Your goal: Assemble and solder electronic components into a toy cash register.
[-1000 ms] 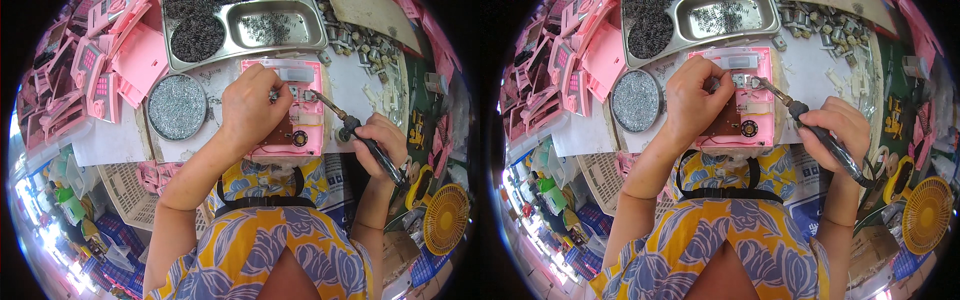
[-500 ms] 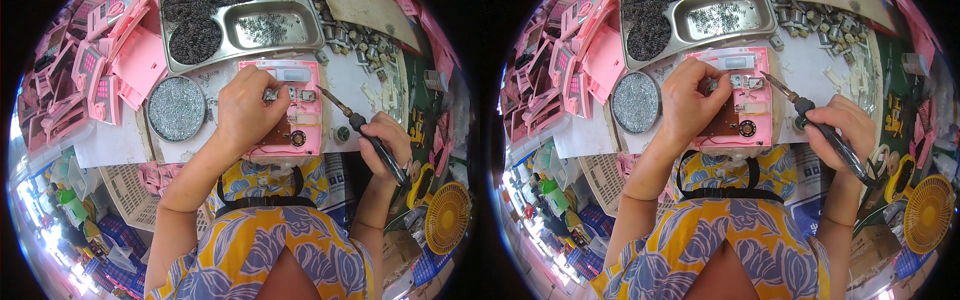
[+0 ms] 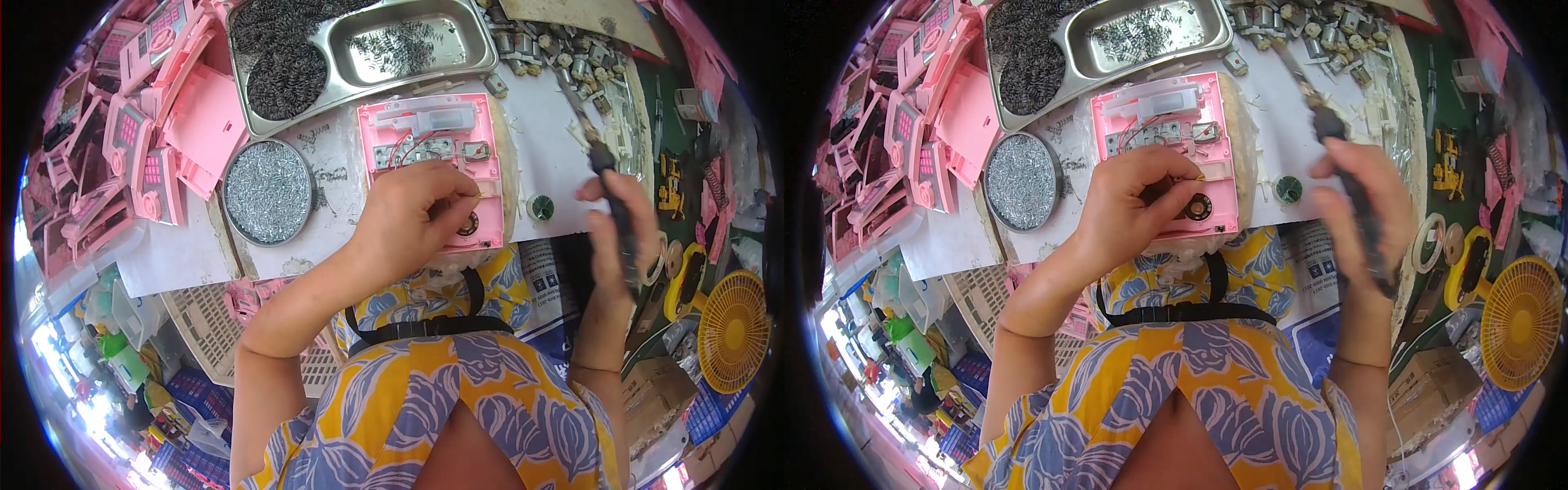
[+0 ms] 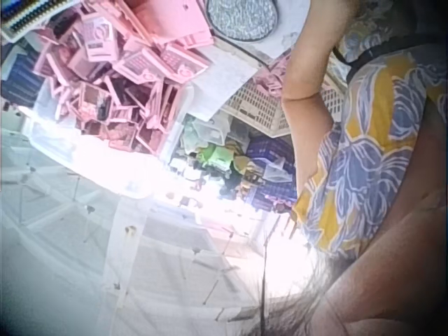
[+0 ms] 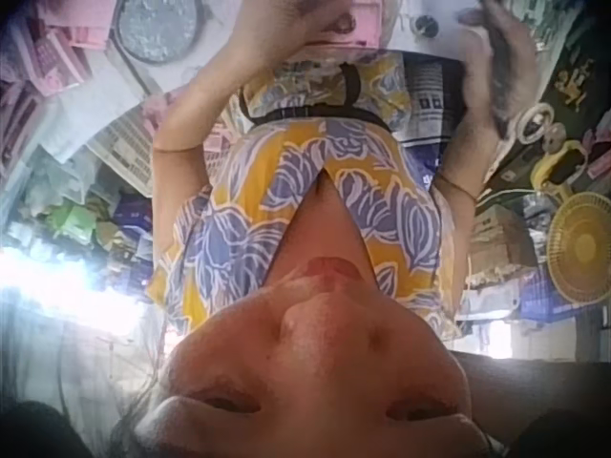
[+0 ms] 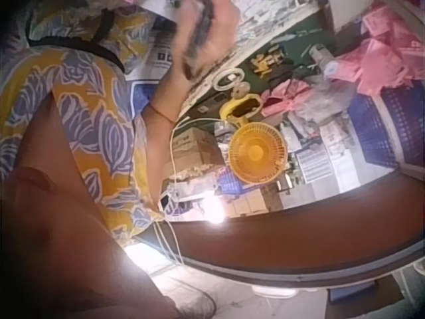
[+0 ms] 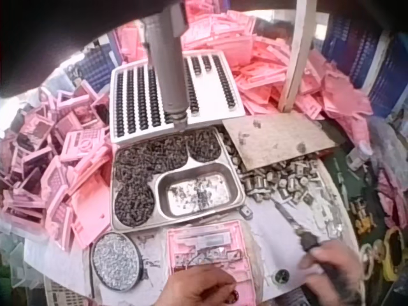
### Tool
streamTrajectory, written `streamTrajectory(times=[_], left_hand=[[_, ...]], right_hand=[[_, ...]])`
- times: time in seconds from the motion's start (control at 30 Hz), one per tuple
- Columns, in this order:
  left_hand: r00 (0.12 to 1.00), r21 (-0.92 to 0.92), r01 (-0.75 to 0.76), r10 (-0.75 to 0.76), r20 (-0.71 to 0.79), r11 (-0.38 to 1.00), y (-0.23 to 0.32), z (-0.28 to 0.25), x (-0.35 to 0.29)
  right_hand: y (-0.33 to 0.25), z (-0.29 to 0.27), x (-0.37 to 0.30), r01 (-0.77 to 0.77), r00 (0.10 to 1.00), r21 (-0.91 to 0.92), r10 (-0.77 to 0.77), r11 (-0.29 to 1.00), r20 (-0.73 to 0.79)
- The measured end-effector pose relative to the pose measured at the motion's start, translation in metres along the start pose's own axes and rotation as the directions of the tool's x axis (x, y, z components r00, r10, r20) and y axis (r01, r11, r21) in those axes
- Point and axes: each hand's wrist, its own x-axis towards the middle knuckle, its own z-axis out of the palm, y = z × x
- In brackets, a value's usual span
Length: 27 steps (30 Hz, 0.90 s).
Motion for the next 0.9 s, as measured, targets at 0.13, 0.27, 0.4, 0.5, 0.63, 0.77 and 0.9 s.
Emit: streamTrajectory(times=[0.13,0.27,0.4,0.5,0.63,0.77,0.9], left_hand=[[0.995,-0.075,0.082,-0.076,0.069,0.994,-0.001,-0.003,0.002],[0.989,-0.076,0.111,-0.103,0.107,0.991,0.0,-0.007,0.002],[0.982,-0.136,0.172,-0.16,0.097,0.976,-0.001,-0.005,0.0],[0.979,-0.195,0.203,-0.194,0.062,0.96,-0.002,-0.001,0.0],[0.979,-0.225,0.202,-0.203,0.017,0.953,-0.001,0.002,-0.001],[0.986,-0.226,0.153,-0.163,-0.026,0.962,-0.006,0.006,-0.001],[0.993,-0.152,0.119,-0.119,0.013,0.981,-0.002,0.004,0.001]], right_hand=[[0.008,0.048,0.01,0.13,0.983,-0.107,-0.115,0.986,0.14],[0.01,0.069,0.024,0.194,0.967,-0.019,-0.188,0.981,0.17],[0.006,0.071,0.025,0.191,0.969,-0.017,-0.186,0.981,0.165],[0.006,0.072,0.019,0.207,0.972,-0.089,-0.194,0.974,0.129],[0.003,0.077,0.01,0.193,0.981,-0.186,-0.186,0.963,0.05],[0.003,0.082,0.002,0.141,0.989,-0.178,-0.146,0.974,-0.012],[-0.005,0.072,-0.002,0.177,0.984,-0.229,-0.177,0.957,0.021]])
